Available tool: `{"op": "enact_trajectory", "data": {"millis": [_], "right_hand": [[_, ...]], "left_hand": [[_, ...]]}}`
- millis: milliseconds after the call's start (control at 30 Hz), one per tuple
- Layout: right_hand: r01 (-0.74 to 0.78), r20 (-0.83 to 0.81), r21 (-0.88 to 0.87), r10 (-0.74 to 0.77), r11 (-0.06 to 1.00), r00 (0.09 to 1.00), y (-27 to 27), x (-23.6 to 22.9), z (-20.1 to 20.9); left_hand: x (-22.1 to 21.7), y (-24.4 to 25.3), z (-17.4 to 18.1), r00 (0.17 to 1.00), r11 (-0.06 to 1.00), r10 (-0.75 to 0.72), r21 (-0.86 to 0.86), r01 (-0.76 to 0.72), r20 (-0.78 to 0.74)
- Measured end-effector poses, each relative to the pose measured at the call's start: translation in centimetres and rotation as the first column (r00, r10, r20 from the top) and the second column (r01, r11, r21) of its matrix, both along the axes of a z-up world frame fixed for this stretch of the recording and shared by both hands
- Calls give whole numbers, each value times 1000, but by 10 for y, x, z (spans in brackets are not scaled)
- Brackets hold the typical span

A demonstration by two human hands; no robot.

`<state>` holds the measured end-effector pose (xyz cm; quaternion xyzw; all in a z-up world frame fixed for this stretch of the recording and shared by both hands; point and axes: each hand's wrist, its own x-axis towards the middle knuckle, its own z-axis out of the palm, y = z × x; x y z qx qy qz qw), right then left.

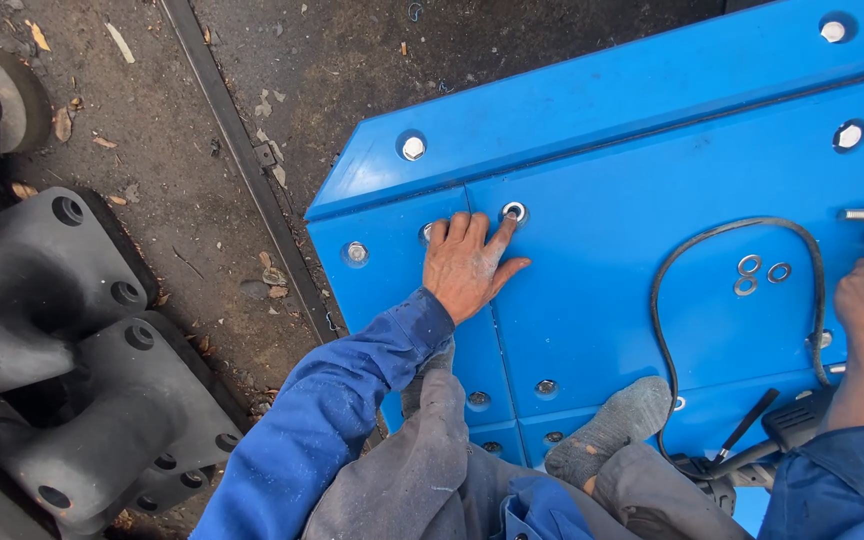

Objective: The person kneels on large blue steel panels and uses a cordless impact wrench to drive and tighten bolts, picking up washers and bolts from the panel surface and repositioning the wrench between fasteners. They also handle a corded die grinder resting on the panels and gather loose hardware by hand.

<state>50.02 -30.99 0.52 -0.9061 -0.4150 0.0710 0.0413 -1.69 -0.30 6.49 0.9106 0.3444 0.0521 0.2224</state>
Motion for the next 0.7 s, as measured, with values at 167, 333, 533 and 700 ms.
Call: {"op": "enact_trajectory", "data": {"millis": [167,333,533,700], "right_hand": [[39,-8,-8,-39,999,999,-3,-30,-7],[93,-34,176,-88,980,995,64,-68,54],[43,1,175,-44,984,999,70,-61,55],[-121,49,107,117,987,992,62,-53,43]], "left_hand": [[-8,-1,-1,1000,999,-24,35,24,-13],[3,2,9,998,994,-21,106,28,-63],[9,1,10,996,995,-10,97,19,-88],[2,-1,4,998,997,16,77,-11,-62]]}}
